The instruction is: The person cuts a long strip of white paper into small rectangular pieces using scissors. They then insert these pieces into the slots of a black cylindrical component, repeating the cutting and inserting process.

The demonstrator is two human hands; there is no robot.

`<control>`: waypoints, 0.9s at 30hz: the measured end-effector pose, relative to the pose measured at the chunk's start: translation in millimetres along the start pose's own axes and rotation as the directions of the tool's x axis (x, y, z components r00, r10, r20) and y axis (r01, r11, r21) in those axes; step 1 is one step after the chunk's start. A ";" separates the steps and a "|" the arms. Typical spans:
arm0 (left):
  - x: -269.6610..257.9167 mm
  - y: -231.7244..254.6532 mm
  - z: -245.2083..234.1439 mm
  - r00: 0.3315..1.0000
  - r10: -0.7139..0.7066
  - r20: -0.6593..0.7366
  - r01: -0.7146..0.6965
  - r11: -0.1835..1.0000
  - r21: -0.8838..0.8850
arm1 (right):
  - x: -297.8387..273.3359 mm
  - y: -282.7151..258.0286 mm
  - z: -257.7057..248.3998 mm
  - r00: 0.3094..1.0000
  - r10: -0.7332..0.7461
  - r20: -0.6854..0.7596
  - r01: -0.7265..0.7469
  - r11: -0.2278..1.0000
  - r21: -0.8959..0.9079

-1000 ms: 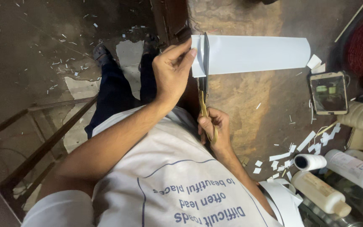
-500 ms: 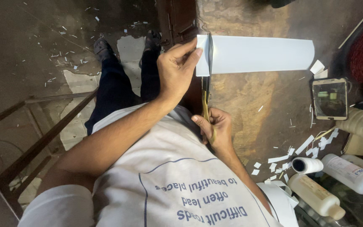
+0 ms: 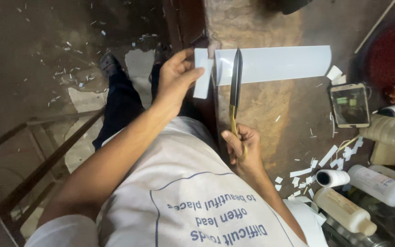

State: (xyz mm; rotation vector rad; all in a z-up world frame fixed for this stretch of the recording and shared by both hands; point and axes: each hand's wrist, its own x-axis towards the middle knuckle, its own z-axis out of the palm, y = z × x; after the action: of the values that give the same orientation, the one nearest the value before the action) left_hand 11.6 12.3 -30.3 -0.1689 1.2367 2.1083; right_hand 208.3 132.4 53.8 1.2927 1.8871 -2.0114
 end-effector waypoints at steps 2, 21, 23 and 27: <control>-4.4 -0.4 -6.3 0.984 -0.148 0.098 0.153 0.987 -0.044 | -3.2 3.1 -10.4 1.000 0.013 0.011 -0.013 1.000 -0.011; -22.9 -4.7 -18.4 0.995 0.076 -0.058 -0.055 0.953 0.298 | -14.2 22.7 -2.1 0.985 0.151 0.085 -0.160 0.981 0.108; -17.3 -12.2 -14.9 0.997 0.081 -0.018 -0.074 0.970 0.230 | -13.3 22.8 -2.3 0.982 0.175 0.069 -0.181 0.979 0.094; -11.4 -19.4 -6.9 0.995 0.044 -0.091 -0.030 0.988 0.148 | -14.0 23.1 -3.9 0.981 0.178 0.071 -0.184 0.980 0.082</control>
State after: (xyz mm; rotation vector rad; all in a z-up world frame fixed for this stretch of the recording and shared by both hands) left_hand 30.6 7.3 -43.3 -0.1823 1.4554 2.0511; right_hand 232.7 124.0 45.0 1.3509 1.6070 -2.0357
